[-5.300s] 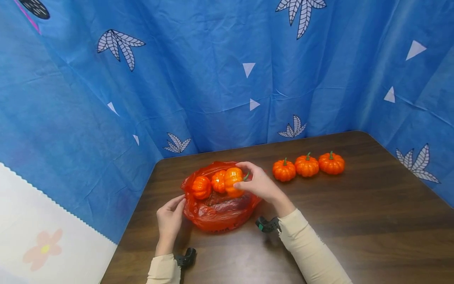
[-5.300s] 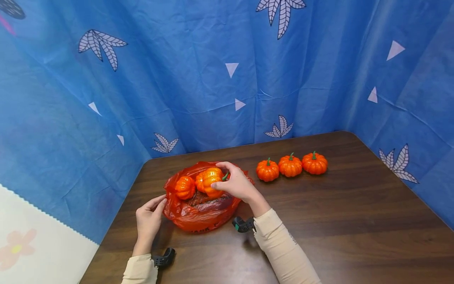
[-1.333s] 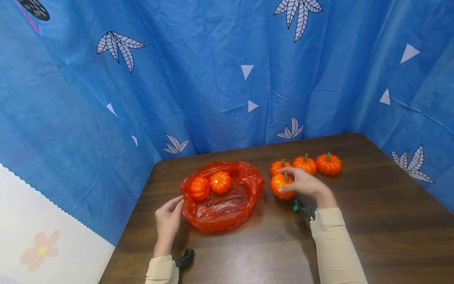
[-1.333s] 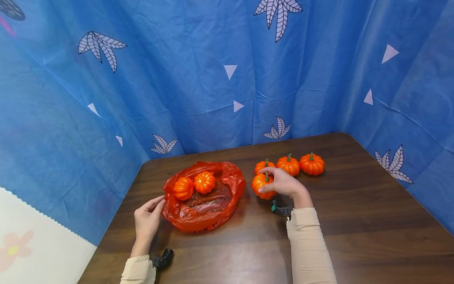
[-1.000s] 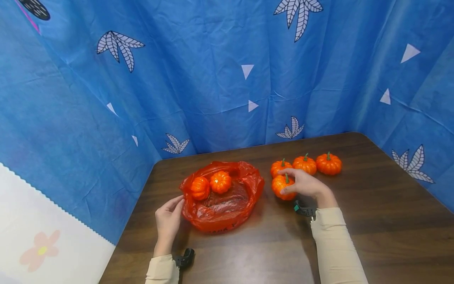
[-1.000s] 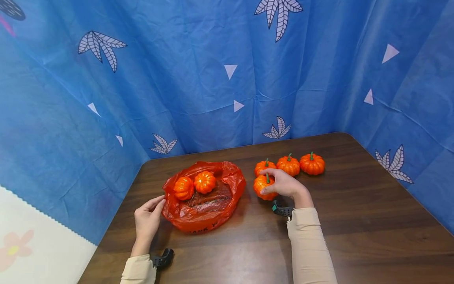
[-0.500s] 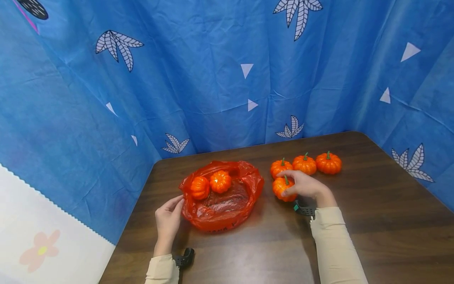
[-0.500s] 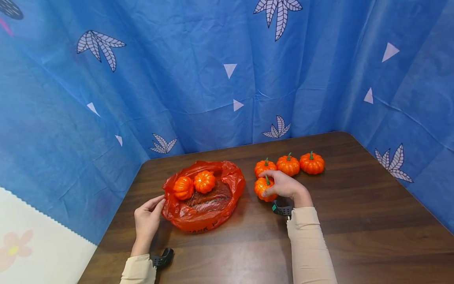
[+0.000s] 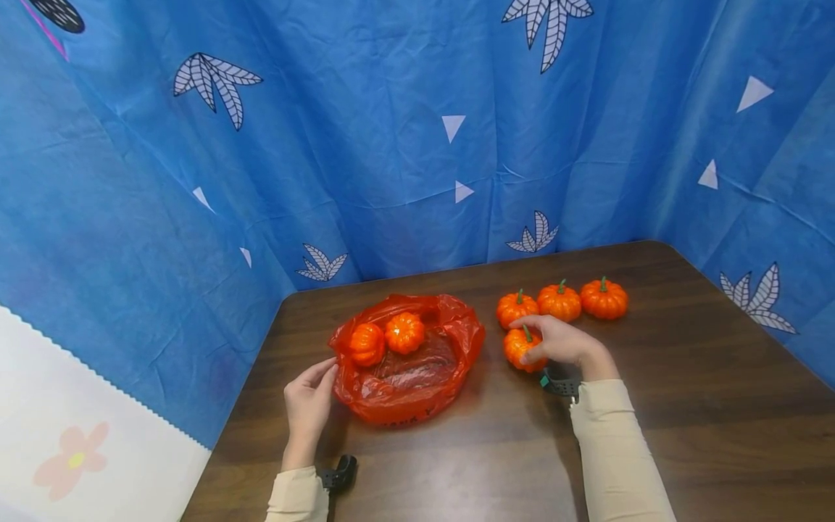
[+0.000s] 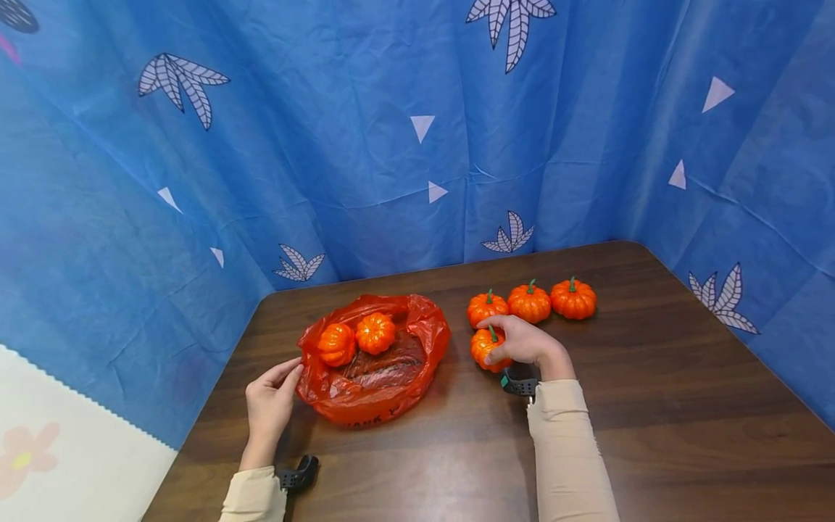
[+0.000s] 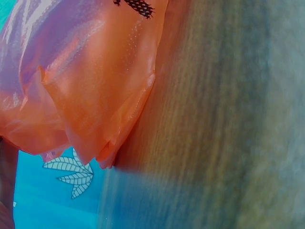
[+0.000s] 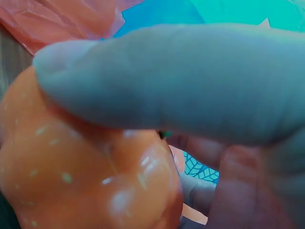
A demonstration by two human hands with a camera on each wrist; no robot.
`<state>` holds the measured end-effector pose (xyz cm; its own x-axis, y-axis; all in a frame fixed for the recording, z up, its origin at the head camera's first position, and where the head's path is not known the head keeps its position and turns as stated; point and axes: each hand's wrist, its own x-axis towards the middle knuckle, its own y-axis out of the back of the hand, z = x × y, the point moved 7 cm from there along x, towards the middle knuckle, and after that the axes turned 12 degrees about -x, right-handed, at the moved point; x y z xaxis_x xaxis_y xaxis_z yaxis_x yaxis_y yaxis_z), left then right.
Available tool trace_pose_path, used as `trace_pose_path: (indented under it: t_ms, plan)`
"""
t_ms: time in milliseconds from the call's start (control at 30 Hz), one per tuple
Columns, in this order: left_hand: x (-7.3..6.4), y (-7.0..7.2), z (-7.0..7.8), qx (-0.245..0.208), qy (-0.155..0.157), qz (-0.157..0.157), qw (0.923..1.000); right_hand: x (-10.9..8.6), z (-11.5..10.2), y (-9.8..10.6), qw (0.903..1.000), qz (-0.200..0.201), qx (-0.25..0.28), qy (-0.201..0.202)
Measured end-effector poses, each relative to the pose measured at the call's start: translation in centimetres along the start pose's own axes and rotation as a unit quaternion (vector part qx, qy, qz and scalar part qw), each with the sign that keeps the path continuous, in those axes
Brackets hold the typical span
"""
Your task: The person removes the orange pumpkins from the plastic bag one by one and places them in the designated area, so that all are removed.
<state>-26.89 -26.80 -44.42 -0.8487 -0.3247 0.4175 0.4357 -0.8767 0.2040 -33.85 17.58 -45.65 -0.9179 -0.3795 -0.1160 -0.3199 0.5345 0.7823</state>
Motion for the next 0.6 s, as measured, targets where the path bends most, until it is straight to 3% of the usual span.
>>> trace_pose_path:
  t_ms: [600]
  plan:
    - [0.07,0.07,-0.06,0.001,0.001,0.004,1.0,-0.07,-0.09,0.05,0.9998,0.002,-0.014,-0.017]
